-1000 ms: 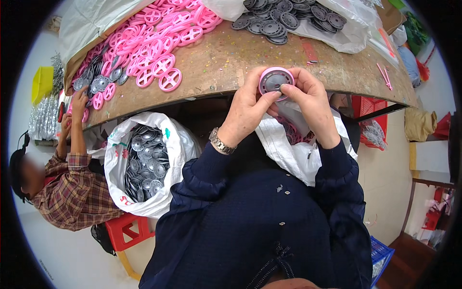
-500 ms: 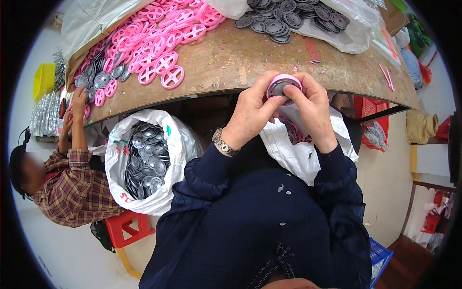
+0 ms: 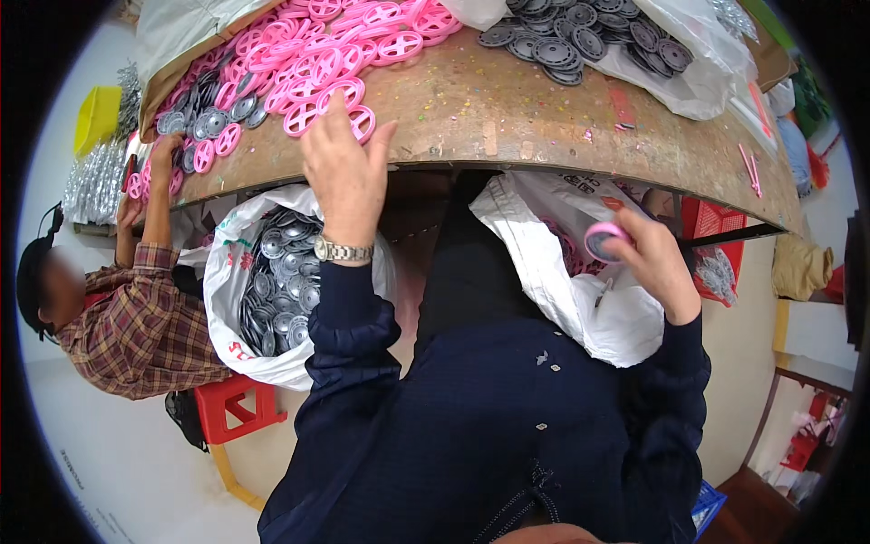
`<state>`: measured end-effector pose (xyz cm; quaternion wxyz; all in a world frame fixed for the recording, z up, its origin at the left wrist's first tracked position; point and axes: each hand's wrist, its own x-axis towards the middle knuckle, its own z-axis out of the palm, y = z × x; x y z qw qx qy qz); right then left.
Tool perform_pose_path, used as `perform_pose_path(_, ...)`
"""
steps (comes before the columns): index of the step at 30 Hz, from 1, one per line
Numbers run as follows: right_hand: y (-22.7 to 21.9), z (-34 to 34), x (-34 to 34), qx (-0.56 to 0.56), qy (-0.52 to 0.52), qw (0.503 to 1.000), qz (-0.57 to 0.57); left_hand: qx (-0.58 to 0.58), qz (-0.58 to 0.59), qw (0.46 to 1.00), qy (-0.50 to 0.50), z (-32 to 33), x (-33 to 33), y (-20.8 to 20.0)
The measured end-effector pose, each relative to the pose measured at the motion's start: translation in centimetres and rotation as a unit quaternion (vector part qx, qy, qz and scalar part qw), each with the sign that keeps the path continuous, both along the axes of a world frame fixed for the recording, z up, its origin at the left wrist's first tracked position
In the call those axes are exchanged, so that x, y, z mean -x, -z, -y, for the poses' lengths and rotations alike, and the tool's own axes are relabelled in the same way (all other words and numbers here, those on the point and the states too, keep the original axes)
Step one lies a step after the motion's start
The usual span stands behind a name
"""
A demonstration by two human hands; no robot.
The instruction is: Assembling plastic toy components by snapping pink circular frames onto grey base discs.
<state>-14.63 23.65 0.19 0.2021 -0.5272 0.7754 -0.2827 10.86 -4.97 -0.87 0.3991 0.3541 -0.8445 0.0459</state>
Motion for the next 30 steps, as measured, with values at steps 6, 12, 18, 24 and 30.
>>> perform_pose_path(6, 1.0, -0.9, -0.3, -0.11, -0.076, 0.983, -0.125, -0.046, 0.044, 0.989, -0.132, 2.4, -1.1, 1.9)
perform_pose_path(12, -1.5, 2.4, -1.4, -0.025, -0.095, 0.989, -0.106, -0.018, 0.014, 0.995, -0.093, 3.7, -0.7, 3.1)
perform_pose_path(18, -3.1, 6.1, -2.5, 0.048, -0.095, 0.994, -0.002, -0.06, -0.044, 0.996, 0.052, 0.7, 1.2, 2.2)
perform_pose_path(24, -2.8, 10.7, -3.6, 0.134, -0.011, 0.981, 0.14, -0.089, -0.08, 0.968, 0.219, -3.0, 4.4, 1.3)
perform_pose_path(30, -1.4, 14.4, -3.1, 0.143, 0.01, 0.949, 0.28, -0.135, -0.114, 0.935, 0.306, -4.6, 6.6, 0.6)
